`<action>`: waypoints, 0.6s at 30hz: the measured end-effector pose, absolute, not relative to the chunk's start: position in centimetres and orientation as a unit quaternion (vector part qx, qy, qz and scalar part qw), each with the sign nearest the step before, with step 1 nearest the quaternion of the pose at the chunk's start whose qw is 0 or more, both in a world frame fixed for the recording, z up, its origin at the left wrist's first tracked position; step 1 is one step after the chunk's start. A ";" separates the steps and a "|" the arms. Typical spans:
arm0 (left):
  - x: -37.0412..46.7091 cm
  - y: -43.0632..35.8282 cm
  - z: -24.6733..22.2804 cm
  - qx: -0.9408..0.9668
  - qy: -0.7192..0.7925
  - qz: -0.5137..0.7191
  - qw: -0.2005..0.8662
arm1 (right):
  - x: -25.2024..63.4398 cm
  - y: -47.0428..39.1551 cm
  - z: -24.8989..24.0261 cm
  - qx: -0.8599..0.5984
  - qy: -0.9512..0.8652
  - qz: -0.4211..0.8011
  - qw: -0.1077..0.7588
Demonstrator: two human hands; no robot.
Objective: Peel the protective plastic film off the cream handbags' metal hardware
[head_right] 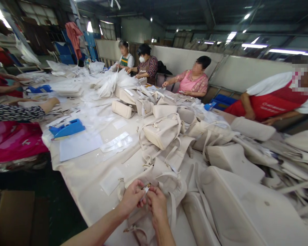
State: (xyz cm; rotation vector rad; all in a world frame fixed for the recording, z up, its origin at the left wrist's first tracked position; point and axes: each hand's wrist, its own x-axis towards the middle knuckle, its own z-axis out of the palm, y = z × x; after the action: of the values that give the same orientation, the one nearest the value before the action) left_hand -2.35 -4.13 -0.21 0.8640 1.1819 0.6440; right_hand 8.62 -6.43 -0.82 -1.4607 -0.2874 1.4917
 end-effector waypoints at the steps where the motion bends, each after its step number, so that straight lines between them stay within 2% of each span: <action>1: -2.3 -4.1 -0.3 0.394 0.533 0.296 0.688 | 8.6 -6.4 -0.8 -0.580 -0.108 0.634 0.500; 8: -2.7 -4.2 -0.7 0.426 0.533 0.301 0.666 | 8.1 -6.3 -0.2 -0.485 -0.080 0.697 0.522; 14: -3.0 -5.1 0.3 0.610 0.549 0.290 0.492 | 7.1 -6.3 -0.7 -0.534 -0.091 0.664 0.516; 16: -3.1 -5.1 0.4 0.616 0.544 0.288 0.491 | 7.1 -6.4 -0.9 -0.541 -0.094 0.656 0.517; 18: -3.3 -4.8 0.3 0.582 0.532 0.291 0.542 | 7.4 -6.5 -1.0 -0.536 -0.100 0.658 0.520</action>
State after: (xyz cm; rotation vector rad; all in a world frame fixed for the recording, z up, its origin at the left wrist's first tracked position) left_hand -3.29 -4.79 0.27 1.3812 1.2638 0.6923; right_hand 7.36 -6.49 -1.02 -1.2858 -0.2407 1.5769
